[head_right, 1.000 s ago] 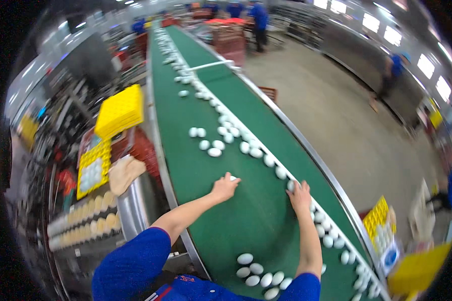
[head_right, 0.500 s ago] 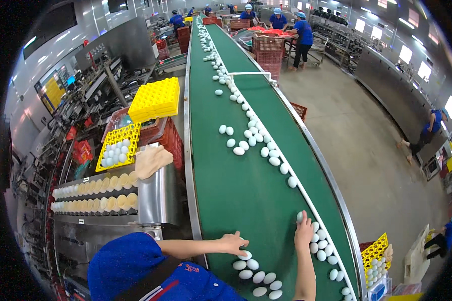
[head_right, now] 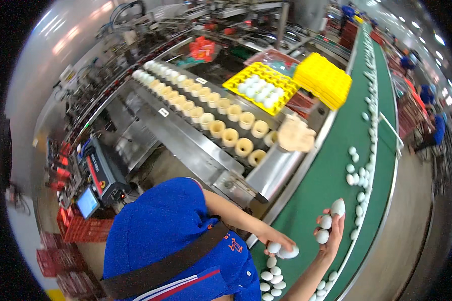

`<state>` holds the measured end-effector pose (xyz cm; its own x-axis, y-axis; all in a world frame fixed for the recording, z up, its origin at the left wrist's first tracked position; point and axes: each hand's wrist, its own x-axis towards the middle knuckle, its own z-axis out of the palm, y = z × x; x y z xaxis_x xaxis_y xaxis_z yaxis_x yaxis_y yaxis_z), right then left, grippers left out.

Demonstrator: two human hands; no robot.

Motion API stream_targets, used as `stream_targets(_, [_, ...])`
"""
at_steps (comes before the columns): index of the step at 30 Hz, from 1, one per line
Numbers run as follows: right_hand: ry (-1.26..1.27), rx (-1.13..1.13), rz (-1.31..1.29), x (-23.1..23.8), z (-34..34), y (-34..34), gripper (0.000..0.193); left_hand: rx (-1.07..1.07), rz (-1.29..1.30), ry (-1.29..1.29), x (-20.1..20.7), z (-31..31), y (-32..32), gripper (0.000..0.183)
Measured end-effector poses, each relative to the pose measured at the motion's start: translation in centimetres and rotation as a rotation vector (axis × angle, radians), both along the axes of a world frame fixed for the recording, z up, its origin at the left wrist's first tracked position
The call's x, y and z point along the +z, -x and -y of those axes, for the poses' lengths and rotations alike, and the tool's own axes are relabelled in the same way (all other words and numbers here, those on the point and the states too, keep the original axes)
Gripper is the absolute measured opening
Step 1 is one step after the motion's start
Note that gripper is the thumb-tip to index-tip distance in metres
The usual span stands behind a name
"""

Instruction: The person picks white eggs from a green conveyor belt and places them into beige cones moving on a parallel conveyor. The person handles eggs one or two at a time, aligning them into the cones as they pass by.

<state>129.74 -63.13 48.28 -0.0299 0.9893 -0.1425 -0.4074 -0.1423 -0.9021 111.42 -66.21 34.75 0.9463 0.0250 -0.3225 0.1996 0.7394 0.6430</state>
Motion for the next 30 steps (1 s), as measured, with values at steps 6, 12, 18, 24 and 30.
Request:
stream_targets(6, [-0.185,0.472,0.246,6.1,-9.0,18.3,0.061,0.857,0.156,-0.255,8.7,-9.1,29.4,0.056])
stream_targets(12, [-0.604,0.791,0.611,2.6,-21.6,46.9,0.06,1.95,-0.623,-0.975,8.1,-17.2,68.2,0.047])
stream_targets(18, [-0.701,0.797,1.558,-1.3,-32.2,72.1,0.044,1.447,-1.024,-1.212,7.0,-22.5,87.2,0.06])
stream_targets(24, [-0.72,0.594,1.971,-4.9,-32.9,76.2,0.03,1.128,-0.854,-1.021,7.0,-22.4,90.2,0.059])
stream_targets(30, [-0.83,0.475,1.88,-5.8,-30.8,70.1,0.067,1.159,-0.941,-1.651,5.8,-22.2,87.3,0.052])
